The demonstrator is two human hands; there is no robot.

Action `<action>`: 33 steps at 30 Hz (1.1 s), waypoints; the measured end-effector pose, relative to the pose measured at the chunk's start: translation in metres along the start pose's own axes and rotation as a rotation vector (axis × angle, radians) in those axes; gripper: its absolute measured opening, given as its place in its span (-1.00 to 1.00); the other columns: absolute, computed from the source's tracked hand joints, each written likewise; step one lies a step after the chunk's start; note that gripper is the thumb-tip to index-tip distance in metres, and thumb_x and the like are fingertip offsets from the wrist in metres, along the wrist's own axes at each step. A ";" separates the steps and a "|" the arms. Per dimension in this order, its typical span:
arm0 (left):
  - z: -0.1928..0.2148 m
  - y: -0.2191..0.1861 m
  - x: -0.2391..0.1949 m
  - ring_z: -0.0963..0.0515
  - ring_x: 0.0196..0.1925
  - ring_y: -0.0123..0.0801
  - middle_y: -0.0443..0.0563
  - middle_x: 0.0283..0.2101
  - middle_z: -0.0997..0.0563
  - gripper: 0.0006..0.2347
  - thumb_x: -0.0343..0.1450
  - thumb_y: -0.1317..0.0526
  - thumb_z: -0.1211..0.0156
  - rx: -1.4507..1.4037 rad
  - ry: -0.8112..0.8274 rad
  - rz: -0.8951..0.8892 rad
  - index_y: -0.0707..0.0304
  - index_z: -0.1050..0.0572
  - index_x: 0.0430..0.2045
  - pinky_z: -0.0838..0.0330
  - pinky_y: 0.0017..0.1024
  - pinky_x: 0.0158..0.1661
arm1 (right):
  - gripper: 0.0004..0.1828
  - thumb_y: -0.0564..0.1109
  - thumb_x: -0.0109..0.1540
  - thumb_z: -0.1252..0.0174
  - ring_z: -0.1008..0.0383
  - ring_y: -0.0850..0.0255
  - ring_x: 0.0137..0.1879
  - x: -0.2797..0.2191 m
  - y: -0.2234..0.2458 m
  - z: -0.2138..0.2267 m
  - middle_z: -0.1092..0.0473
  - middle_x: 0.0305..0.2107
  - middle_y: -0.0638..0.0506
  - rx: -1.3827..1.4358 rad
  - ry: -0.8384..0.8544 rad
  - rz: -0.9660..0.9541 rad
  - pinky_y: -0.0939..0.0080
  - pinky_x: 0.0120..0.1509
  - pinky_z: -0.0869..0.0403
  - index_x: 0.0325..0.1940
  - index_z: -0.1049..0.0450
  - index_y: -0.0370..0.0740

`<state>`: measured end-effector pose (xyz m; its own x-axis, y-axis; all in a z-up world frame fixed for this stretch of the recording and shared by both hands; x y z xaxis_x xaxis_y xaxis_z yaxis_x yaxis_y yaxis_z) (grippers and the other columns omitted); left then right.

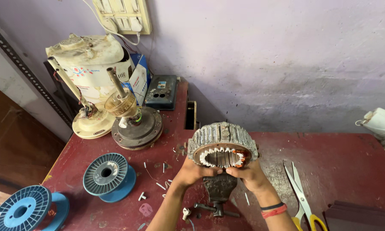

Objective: The person winds copper wire into the slots of a motor stator held in a bench vise. They use a screwdriver to push the wire into place and insert white plastic spacers between the windings. The person rotates the stator to access different slots and continues winding until the visible slots are filled.

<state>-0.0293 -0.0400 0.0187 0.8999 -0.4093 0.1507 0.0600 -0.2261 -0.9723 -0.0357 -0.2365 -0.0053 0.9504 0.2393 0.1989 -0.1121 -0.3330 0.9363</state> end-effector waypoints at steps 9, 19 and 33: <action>-0.004 -0.003 -0.010 -0.60 0.11 -0.19 0.15 0.03 -0.64 -0.46 0.15 0.46 -0.50 0.041 -0.042 -0.042 0.42 -0.50 0.06 -0.51 -0.21 0.18 | -0.22 -0.15 -0.09 -0.48 -0.48 0.12 0.14 -0.006 0.009 -0.001 -0.50 -0.02 -0.07 -0.049 -0.023 -0.012 0.06 0.29 -0.42 0.19 -0.41 -0.35; -0.028 -0.017 -0.076 -0.28 0.42 -0.17 0.18 0.40 -0.29 0.07 0.06 0.29 -0.66 0.348 -0.433 0.194 0.27 0.05 0.44 -0.15 -0.16 0.37 | -0.25 0.04 -0.03 -0.43 -0.48 0.13 0.19 -0.068 0.036 0.019 -0.50 -0.04 -0.08 -0.416 -0.232 -0.102 0.03 0.35 -0.34 0.17 -0.39 -0.27; -0.052 -0.041 -0.060 -0.70 0.01 -0.22 0.15 -0.02 -0.64 -0.28 0.03 0.27 -0.57 0.163 -0.563 0.159 0.38 -0.31 0.07 -0.65 -0.31 0.01 | -0.68 -0.13 0.23 -0.26 -0.61 0.13 -0.19 -0.078 -0.021 0.084 -0.56 -0.27 -0.09 -1.125 -0.386 -0.571 0.07 0.03 -0.49 0.05 -0.57 -0.26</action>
<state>-0.1082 -0.0518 0.0592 0.9909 0.1134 -0.0731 -0.0685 -0.0439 -0.9967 -0.0827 -0.3249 -0.0647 0.9443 -0.2437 -0.2213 0.3292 0.7072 0.6257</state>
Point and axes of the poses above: each hand's wrist, its own x-axis towards the middle knuckle, its own z-axis out of the back of the hand, y = z × x, the point moved 4 cm from there along x, towards the middle knuckle
